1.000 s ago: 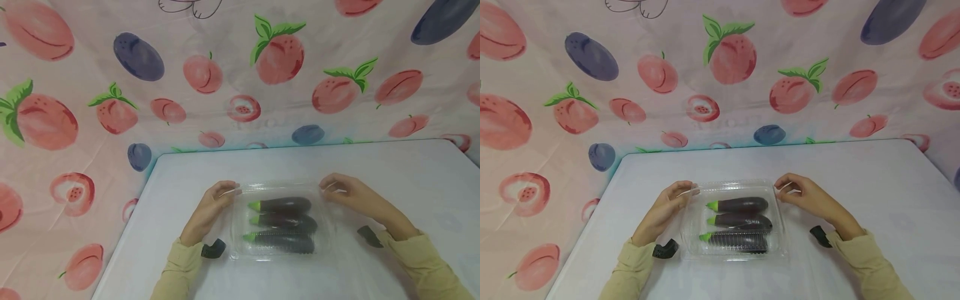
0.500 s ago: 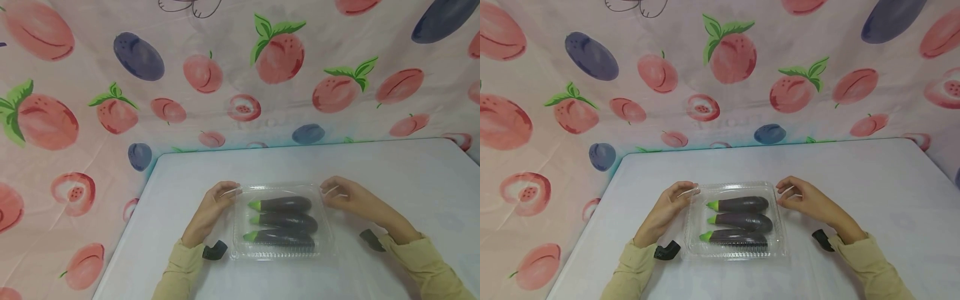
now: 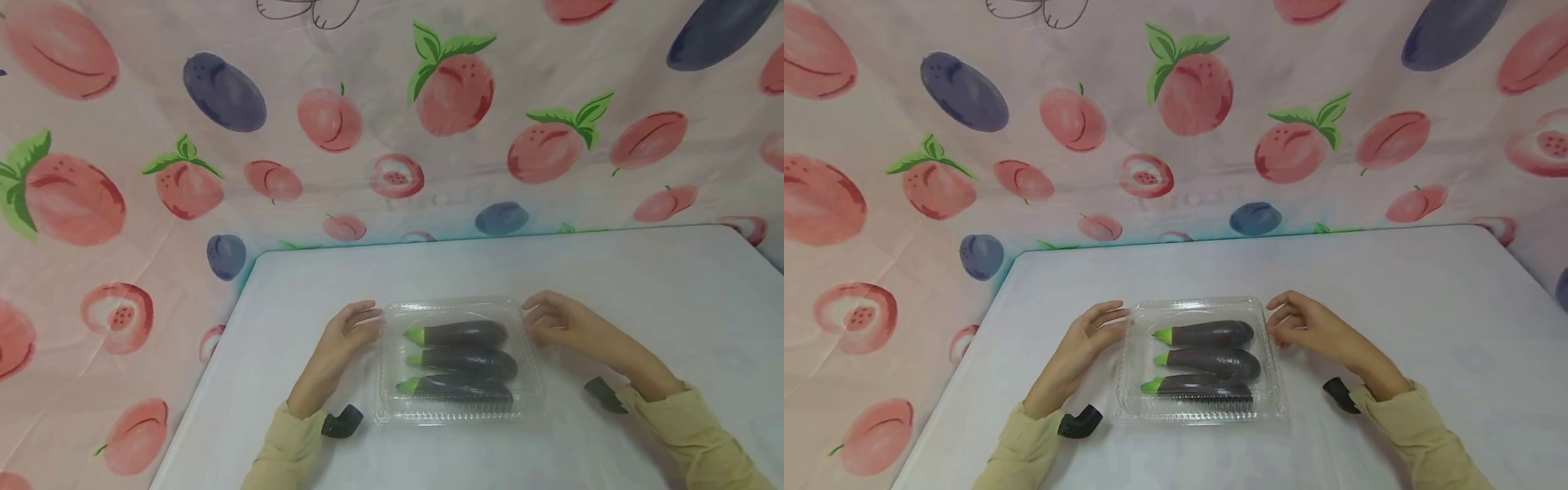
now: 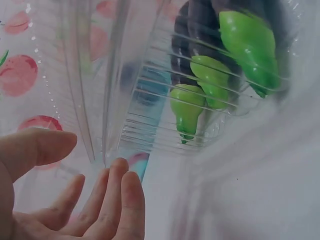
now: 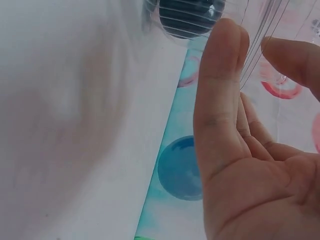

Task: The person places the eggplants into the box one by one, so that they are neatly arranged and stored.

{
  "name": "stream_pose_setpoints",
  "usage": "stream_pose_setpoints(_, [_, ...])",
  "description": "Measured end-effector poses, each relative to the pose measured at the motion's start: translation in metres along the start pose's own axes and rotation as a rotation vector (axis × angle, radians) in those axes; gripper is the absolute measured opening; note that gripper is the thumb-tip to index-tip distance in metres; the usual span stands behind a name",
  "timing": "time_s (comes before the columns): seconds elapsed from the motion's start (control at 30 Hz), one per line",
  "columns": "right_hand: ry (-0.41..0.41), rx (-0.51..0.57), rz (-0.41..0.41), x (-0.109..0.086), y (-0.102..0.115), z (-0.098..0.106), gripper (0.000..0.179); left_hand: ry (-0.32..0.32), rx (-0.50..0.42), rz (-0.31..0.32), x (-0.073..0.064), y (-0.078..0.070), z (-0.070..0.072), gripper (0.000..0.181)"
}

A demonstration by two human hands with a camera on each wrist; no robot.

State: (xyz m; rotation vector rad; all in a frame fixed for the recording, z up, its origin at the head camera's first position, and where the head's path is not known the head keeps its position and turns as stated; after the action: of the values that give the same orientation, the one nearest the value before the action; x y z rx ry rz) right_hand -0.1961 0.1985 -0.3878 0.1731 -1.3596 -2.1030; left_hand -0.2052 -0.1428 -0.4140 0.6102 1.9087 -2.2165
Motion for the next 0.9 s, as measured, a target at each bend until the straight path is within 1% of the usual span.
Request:
stream_pose_setpoints(0.17, [0.005, 0.012, -0.024, 0.000, 0.000, -0.002, 0.037, -0.027, 0.048, 0.040, -0.012, 0.008, 0.006, 0.061])
stream_pose_setpoints(0.33, [-0.003, 0.007, -0.030, 0.000, 0.001, -0.002, 0.036, -0.004, 0.072, 0.067, -0.023, 0.014, 0.009, 0.060])
stream_pose_setpoints(0.4, [-0.006, 0.012, -0.021, 0.001, 0.002, -0.003, 0.035, 0.009, 0.075, 0.078, -0.028, 0.016, 0.009, 0.060])
stream_pose_setpoints(0.5, [-0.011, 0.019, -0.011, 0.001, 0.003, -0.003, 0.034, 0.025, 0.104, 0.095, -0.034, 0.020, 0.008, 0.059])
stream_pose_setpoints(0.57, [-0.009, 0.015, 0.001, 0.001, 0.004, -0.003, 0.034, 0.042, 0.129, 0.104, -0.038, 0.023, 0.006, 0.058])
stream_pose_setpoints(0.7, [-0.009, 0.013, 0.012, 0.000, 0.005, -0.003, 0.035, 0.102, 0.157, 0.116, -0.046, 0.029, 0.000, 0.056])
stream_pose_setpoints(0.9, [-0.015, 0.016, 0.008, -0.001, 0.004, -0.003, 0.036, 0.191, 0.137, 0.143, -0.058, 0.040, -0.008, 0.059])
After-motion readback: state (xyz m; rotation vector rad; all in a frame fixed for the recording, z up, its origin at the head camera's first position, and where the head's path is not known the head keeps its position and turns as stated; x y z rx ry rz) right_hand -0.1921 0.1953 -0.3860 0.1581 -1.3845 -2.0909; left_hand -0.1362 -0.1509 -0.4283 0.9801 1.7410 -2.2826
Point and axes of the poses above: each hand's wrist, its own x-axis towards the middle knuckle, its own z-axis out of the back of the hand, y = z × x, the point moved 9 cm from there along x, towards the middle knuckle, and after that the axes turned 14 degrees about z, right-handed, at the moved point
